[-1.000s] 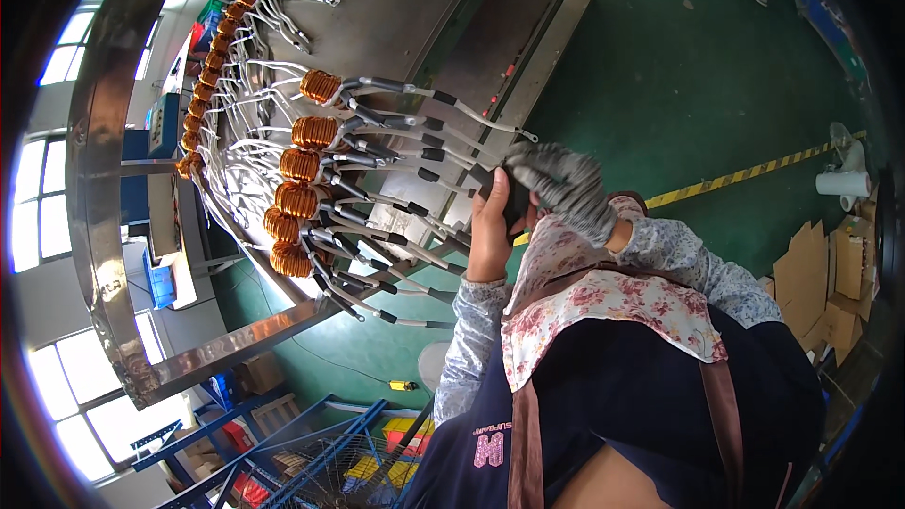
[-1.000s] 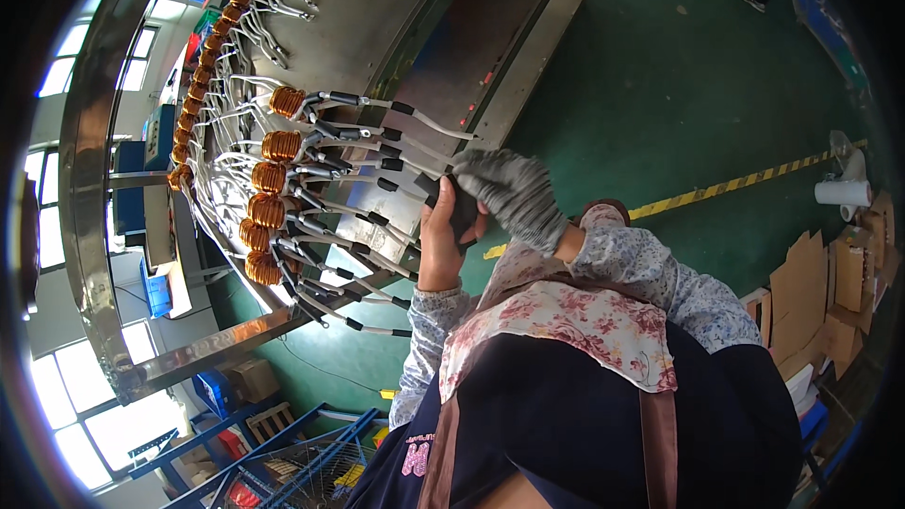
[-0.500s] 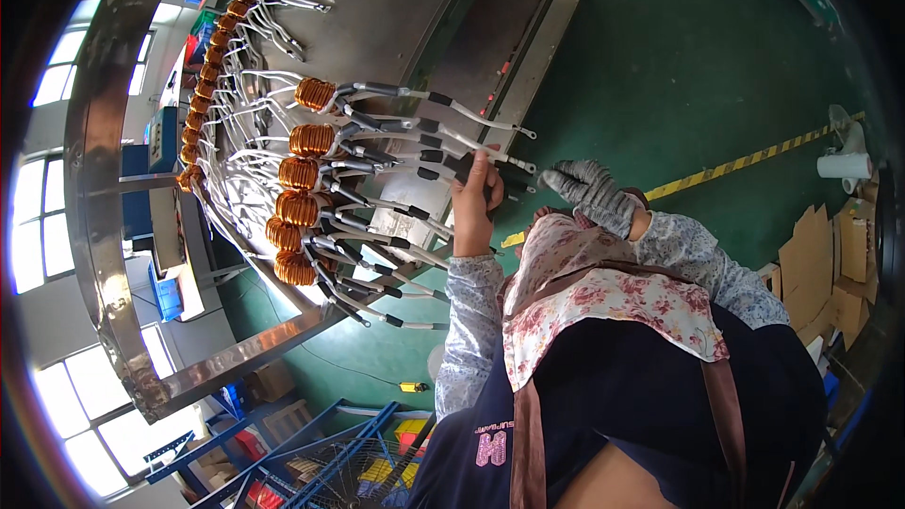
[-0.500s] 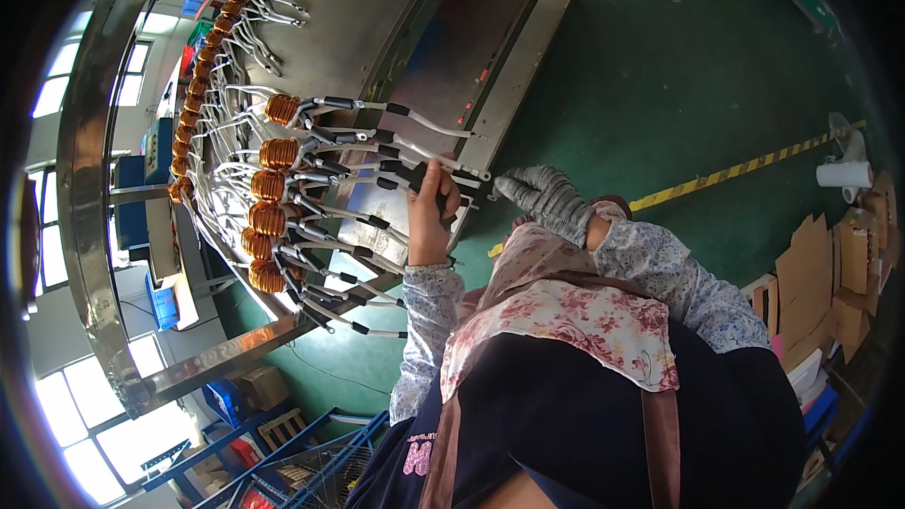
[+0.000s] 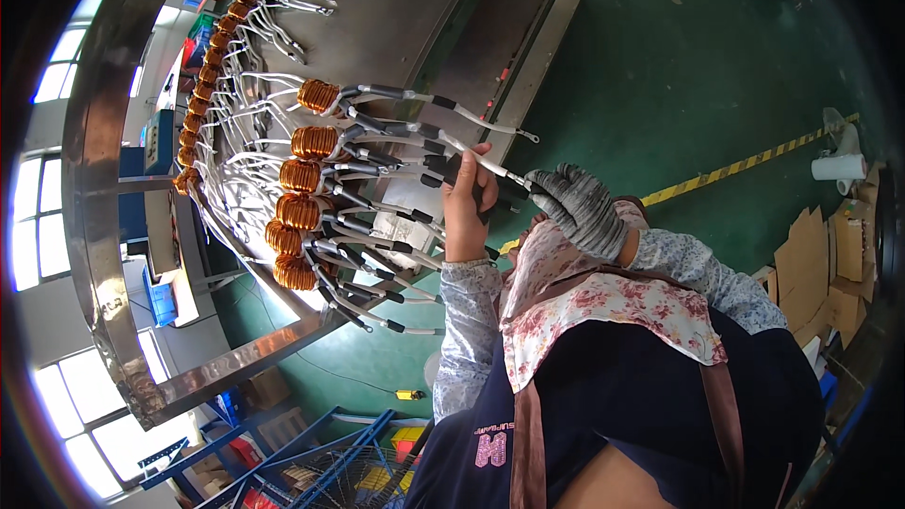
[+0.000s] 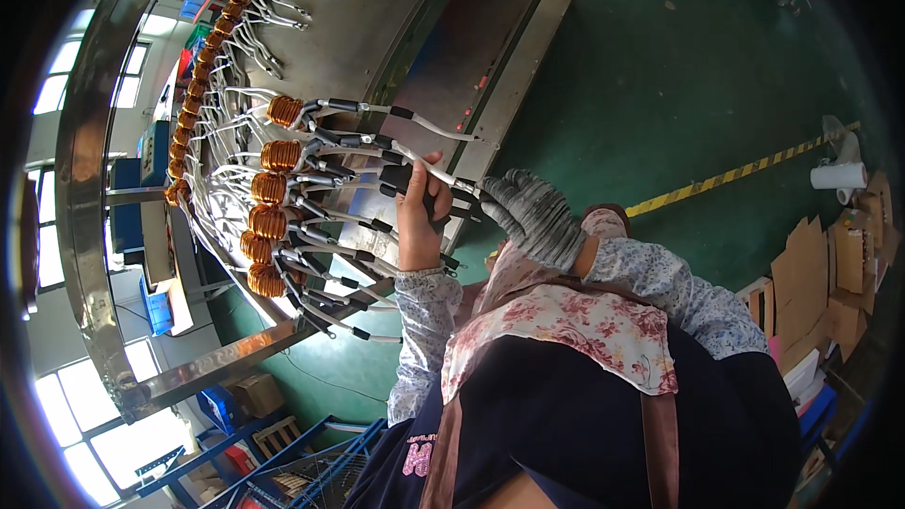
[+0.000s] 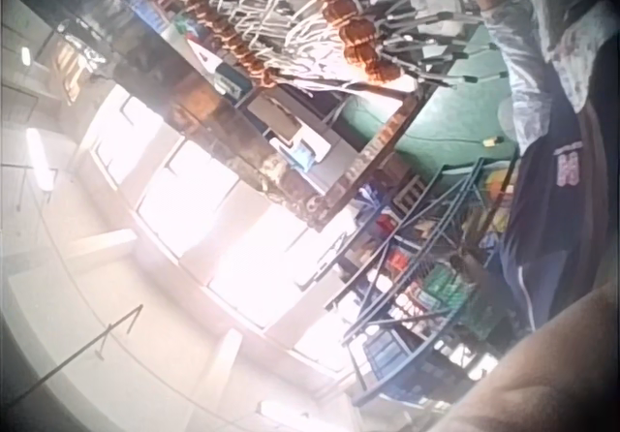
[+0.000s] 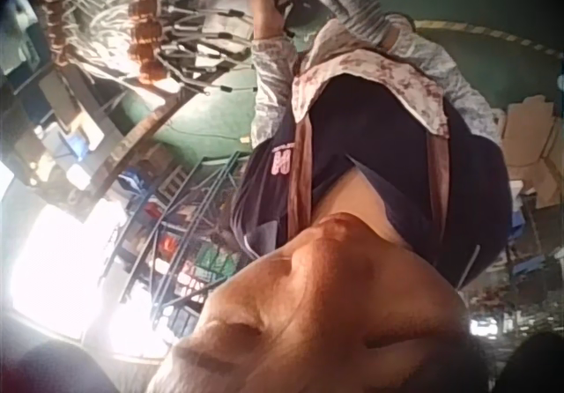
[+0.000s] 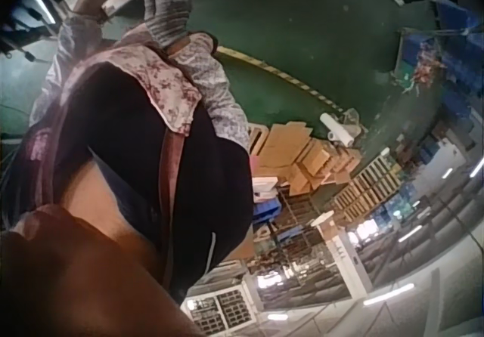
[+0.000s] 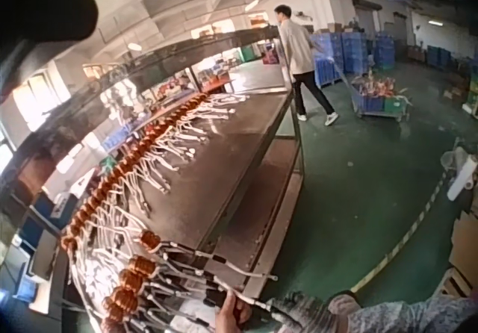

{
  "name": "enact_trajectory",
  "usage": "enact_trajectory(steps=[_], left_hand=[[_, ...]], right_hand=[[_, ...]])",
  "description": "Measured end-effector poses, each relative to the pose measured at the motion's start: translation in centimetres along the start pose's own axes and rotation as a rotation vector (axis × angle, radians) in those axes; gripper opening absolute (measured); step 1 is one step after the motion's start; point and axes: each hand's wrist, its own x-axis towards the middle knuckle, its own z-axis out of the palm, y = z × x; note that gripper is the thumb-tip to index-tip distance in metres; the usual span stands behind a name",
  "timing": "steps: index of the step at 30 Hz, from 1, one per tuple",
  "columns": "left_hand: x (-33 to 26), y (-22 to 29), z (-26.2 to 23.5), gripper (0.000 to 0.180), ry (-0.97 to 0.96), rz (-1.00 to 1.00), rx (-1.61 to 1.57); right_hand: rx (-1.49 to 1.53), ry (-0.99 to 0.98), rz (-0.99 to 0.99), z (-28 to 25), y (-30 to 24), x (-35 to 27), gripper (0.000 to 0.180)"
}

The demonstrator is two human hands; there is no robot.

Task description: The person uses a handheld tool to crimp or secure black sleeves onto the ends of white wires attached to copper coils. They then pick up the assembled components and place them onto a metal rack.

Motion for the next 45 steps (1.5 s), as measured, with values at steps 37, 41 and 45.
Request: enact_trajectory(steps=[37,41,45], left_hand=[[-1.1,0.9,-1.5,0.027,0.001,-0.021,0.124],[-1.5,0.5,-1.0,0.028,0.134,0.036,0.209],[-1.8,0.5,-2.6,0.02,0.33,0.452,1.16]], right_hand=[[1.958,-0.56,1.111,4.1,0.5,3.6,0.021],[1.339,-0.647,0.785,3.7,1.4,3.9,0.026],[0.001,-0.084,-0.093,1.1,-0.2,5.7,0.034]])
